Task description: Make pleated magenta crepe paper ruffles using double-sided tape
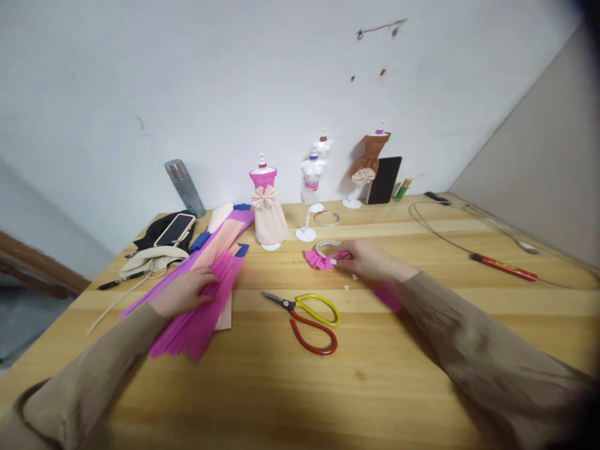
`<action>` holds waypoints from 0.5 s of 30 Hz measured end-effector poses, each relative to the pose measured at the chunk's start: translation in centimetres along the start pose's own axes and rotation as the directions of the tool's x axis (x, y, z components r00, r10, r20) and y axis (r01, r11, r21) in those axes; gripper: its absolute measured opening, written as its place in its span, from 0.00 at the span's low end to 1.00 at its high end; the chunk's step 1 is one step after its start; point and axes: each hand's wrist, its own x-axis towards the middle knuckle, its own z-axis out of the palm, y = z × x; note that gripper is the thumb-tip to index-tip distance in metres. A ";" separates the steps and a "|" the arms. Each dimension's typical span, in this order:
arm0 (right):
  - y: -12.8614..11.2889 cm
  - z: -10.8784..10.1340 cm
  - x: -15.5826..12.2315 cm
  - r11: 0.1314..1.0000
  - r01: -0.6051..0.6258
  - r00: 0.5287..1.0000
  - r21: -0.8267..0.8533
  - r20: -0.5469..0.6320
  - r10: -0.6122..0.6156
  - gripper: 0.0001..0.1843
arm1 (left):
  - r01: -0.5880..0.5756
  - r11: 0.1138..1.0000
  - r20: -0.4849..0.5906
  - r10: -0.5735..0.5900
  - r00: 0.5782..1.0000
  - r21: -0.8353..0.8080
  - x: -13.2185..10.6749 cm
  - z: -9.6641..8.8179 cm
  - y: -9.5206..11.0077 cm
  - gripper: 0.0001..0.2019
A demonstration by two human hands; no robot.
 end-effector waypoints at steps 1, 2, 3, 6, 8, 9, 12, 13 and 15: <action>0.0 -0.1 0.0 0.999 -0.011 1.000 0.033 0.000 0.011 0.10 | 0.007 1.000 0.038 -0.007 0.999 -0.024 -0.1 -0.2 -0.1 0.12; 0.0 -0.3 0.0 0.997 -0.018 1.000 0.069 0.002 0.018 0.11 | 0.006 0.999 0.076 -0.002 0.997 -0.051 -0.3 -0.5 -0.1 0.12; -0.1 -0.5 -0.1 0.994 -0.021 1.000 0.108 0.007 0.021 0.13 | 0.014 0.996 0.101 -0.005 0.995 -0.084 -0.5 -0.9 0.2 0.13; -1.0 -1.2 -0.6 0.975 -0.003 0.999 0.221 0.044 -0.007 0.18 | 0.036 0.977 0.038 -0.028 0.999 -0.210 -1.5 -1.9 2.1 0.15; -2.5 -1.8 -1.2 0.949 0.024 0.994 0.315 0.097 -0.057 0.21 | -0.047 0.955 -0.095 0.019 0.995 -0.293 -1.6 -2.3 3.8 0.15; -3.4 -2.0 -1.5 0.902 0.033 0.984 0.430 0.143 -0.105 0.20 | -0.113 0.937 -0.191 0.051 0.980 -0.329 -1.3 -2.5 4.7 0.14; -6.5 -2.5 -2.4 0.769 0.046 0.951 0.637 0.208 -0.229 0.15 | -0.307 0.876 -0.468 0.108 0.877 -0.374 1.1 -3.1 6.9 0.12; -7.4 -2.6 -2.7 0.734 0.049 0.939 0.678 0.219 -0.265 0.14 | -0.319 0.864 -0.489 0.099 0.867 -0.391 2.3 -3.4 7.4 0.11; -8.5 -2.8 -2.9 0.680 0.055 0.919 0.731 0.229 -0.321 0.14 | -0.323 0.798 -0.419 0.099 0.903 -0.509 4.6 -4.0 8.1 0.11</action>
